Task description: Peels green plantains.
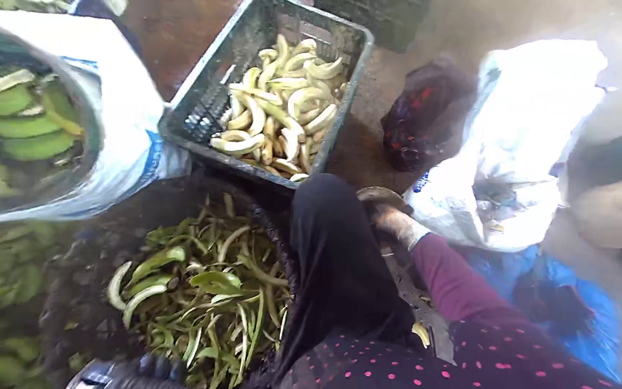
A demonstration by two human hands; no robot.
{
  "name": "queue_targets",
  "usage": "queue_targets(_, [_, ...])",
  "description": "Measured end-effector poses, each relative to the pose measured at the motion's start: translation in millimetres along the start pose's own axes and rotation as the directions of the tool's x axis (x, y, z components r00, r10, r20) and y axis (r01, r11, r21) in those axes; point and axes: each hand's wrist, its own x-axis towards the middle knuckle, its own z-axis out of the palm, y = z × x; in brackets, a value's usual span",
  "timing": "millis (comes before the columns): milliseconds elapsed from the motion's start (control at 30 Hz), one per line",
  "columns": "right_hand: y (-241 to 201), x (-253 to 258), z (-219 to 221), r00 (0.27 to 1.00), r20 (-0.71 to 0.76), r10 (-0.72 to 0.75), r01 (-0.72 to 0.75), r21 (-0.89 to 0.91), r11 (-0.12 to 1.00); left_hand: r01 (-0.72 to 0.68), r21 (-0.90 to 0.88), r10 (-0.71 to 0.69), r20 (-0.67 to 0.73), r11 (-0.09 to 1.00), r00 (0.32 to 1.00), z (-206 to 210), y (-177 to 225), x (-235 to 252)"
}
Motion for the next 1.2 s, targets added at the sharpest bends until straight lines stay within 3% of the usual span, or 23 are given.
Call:
queue_targets(67, [-18.0, -29.0, -2.8, 0.996, 0.006, 0.087, -0.087, 0.0, 0.996, -0.009, 0.034, 0.013, -0.122, 0.999, 0.992, 31.4, -3.1, -7.3])
queue_targets(100, [-30.3, -41.1, -10.5, 0.995, -0.1, 0.03, -0.023, 0.072, 0.997, -0.017, 0.034, 0.023, -0.184, 0.999, 0.983, 39.3, -3.0, -8.5])
queue_targets(133, [-40.2, -47.5, -16.7, 0.959, -0.269, -0.086, 0.135, 0.17, 0.976, -0.037, 0.015, 0.04, -0.225, 0.999, 0.974, 39.4, -3.1, -7.7])
queue_targets(167, [-48.2, -47.4, -25.0, 0.869, -0.437, -0.231, 0.351, 0.218, 0.911, -0.068, -0.009, 0.063, -0.277, 0.998, 0.959, 35.3, -4.7, -5.5])
queue_targets(233, [-78.6, -48.5, -45.4, 0.557, -0.695, -0.454, 0.762, 0.21, 0.613, -0.12, -0.021, 0.102, -0.404, 0.993, 0.909, 38.1, -8.3, 4.6])
queue_targets(267, [-106.6, -62.5, -52.3, 0.437, -0.765, -0.473, 0.865, 0.215, 0.453, -0.143, -0.034, 0.11, -0.469, 0.989, 0.876, 44.5, -9.9, 11.7])
queue_targets(300, [-135.9, -84.3, -52.6, 0.367, -0.788, -0.495, 0.92, 0.226, 0.322, -0.16, -0.041, 0.115, -0.521, 0.986, 0.845, 51.8, -12.1, 18.7])
queue_targets(367, [-182.8, -124.6, -25.0, 0.283, -0.697, -0.659, 0.957, 0.247, 0.149, -0.167, -0.027, 0.126, -0.545, 0.986, 0.829, 69.8, -17.4, 28.6])
queue_targets(400, [-199.6, -136.3, 1.9, 0.291, -0.575, -0.765, 0.941, 0.314, 0.123, -0.168, -0.008, 0.141, -0.513, 0.986, 0.847, 79.5, -20.1, 31.2])
queue_targets(433, [-209.2, -140.3, 32.0, 0.336, -0.372, -0.865, 0.895, 0.413, 0.17, -0.173, 0.019, 0.162, -0.458, 0.985, 0.874, 86.6, -23.6, 32.1])
queue_targets(467, [-212.9, -139.1, 61.1, 0.411, -0.111, -0.905, 0.805, 0.511, 0.303, -0.168, 0.065, 0.18, -0.381, 0.984, 0.907, 90.5, -27.2, 31.9])
queue_targets(500, [-215.4, -136.3, 84.4, 0.474, 0.145, -0.869, 0.677, 0.57, 0.465, -0.145, 0.126, 0.179, -0.318, 0.981, 0.931, 92.2, -29.1, 32.1])
queue_targets(567, [-218.6, -132.2, 109.6, 0.569, 0.427, -0.702, 0.402, 0.6, 0.691, -0.045, 0.322, 0.16, -0.339, 0.946, 0.927, 89.7, -24.2, 34.2])
queue_targets(633, [-222.4, -129.8, 110.9, 0.693, 0.46, -0.555, 0.187, 0.629, 0.755, 0.025, 0.502, 0.252, -0.475, 0.864, 0.844, 67.3, -15.9, 50.6])
queue_targets(700, [-228.8, -125.1, 108.2, 0.765, 0.387, -0.514, 0.143, 0.676, 0.722, 0.182, 0.724, 0.35, -0.518, 0.666, 0.781, 27.0, -6.1, 77.3])
queue_targets(767, [-234.1, -120.7, 110.5, 0.802, 0.315, -0.507, 0.158, 0.707, 0.689, 0.307, 0.874, 0.387, -0.45, 0.377, 0.805, -18.1, -0.5, 115.4])
queue_targets(833, [-233.8, -117.1, 114.0, 0.814, 0.302, -0.495, 0.154, 0.71, 0.687, 0.325, 0.945, 0.404, -0.314, 0.045, 0.859, -58.1, -3.6, 155.0])
queue_targets(900, [-233.9, -115.1, 114.8, 0.81, 0.294, -0.508, 0.155, 0.727, 0.668, 0.348, 0.925, 0.366, -0.273, -0.155, 0.89, -87.4, -11.8, 180.0])
queue_targets(1000, [-233.7, -110.9, 111.3, 0.828, 0.193, -0.527, 0.198, 0.777, 0.597, 0.489, 0.861, 0.352, -0.418, -0.142, 0.837, -91.6, -29.4, 171.1])
queue_targets(1133, [-236.5, -110.6, 107.2, 0.852, 0.15, -0.502, 0.202, 0.79, 0.579, 0.741, 0.67, 0.3, -0.715, 0.039, 0.631, -70.3, -32.4, 145.3])
queue_targets(1200, [-235.9, -112.9, 106.0, 0.854, 0.19, -0.485, 0.198, 0.744, 0.639, 0.759, 0.642, 0.368, -0.736, 0.11, 0.569, -56.7, -29.3, 149.6])
